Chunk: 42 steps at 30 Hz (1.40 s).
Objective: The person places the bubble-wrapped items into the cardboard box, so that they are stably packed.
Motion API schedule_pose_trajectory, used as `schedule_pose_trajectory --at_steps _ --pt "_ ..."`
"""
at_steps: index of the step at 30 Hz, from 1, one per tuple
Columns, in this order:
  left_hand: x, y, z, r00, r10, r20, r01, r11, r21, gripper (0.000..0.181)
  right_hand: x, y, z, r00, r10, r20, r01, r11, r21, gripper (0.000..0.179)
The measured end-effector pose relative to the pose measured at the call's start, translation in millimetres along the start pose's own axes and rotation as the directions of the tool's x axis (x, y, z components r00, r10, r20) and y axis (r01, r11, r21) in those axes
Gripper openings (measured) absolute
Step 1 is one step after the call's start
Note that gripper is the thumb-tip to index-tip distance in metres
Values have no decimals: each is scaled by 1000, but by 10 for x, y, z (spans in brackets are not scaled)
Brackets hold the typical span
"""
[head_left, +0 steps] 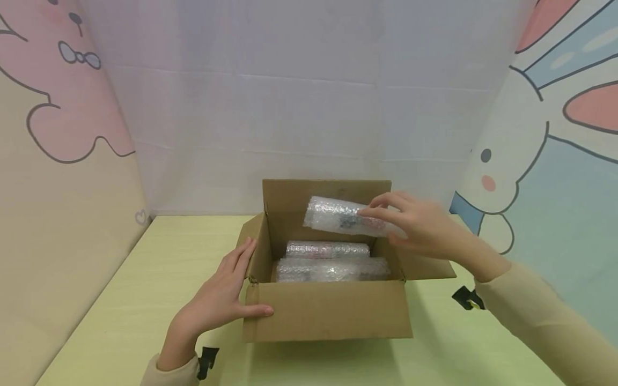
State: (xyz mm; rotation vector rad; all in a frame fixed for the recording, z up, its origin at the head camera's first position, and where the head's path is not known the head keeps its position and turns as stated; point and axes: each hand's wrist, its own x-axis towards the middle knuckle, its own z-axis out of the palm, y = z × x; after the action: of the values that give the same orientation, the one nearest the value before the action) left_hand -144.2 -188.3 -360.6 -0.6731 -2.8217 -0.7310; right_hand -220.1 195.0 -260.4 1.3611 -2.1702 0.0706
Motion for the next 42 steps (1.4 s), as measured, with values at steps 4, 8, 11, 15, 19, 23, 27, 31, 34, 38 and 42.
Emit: schedule_pose_trajectory --at_steps 4,8,11,15,19,23,27,31,34,38,42 --pt "-1 -4 8 1000 3 -6 -3 1000 4 125 185 -59 91 997 -39 68 37 999 34 62" --pt "-2 -2 6 1000 5 -5 -5 1000 3 124 324 -111 181 985 -40 165 32 998 49 58" --pt "0 3 5 1000 5 -2 -5 1000 3 124 397 -139 247 971 -38 237 25 998 59 57" --pt "5 12 8 1000 7 -1 -7 1000 4 124 448 -159 352 943 -57 327 41 998 57 57" --pt "9 17 9 1000 9 -2 -9 1000 4 124 468 -168 441 921 -73 384 57 997 54 56" --pt "12 20 8 1000 9 -4 -9 1000 0 124 473 -157 500 902 -41 430 12 997 71 53" --pt "14 17 10 1000 10 -6 -10 1000 -1 124 459 -137 566 888 -35 459 0 997 76 53" --pt "19 21 15 1000 12 -7 -12 1000 -3 124 402 -144 630 884 -36 467 3 998 70 60" --pt "26 26 16 1000 13 -5 -13 1000 -6 123 360 -159 637 866 -10 500 -37 996 83 64" --pt "37 24 16 1000 15 -3 -15 1000 -13 123 337 -167 592 819 25 574 -100 990 100 70" --pt "44 4 19 1000 18 -3 -18 1000 -14 124 322 -173 534 788 34 615 -140 982 125 71"
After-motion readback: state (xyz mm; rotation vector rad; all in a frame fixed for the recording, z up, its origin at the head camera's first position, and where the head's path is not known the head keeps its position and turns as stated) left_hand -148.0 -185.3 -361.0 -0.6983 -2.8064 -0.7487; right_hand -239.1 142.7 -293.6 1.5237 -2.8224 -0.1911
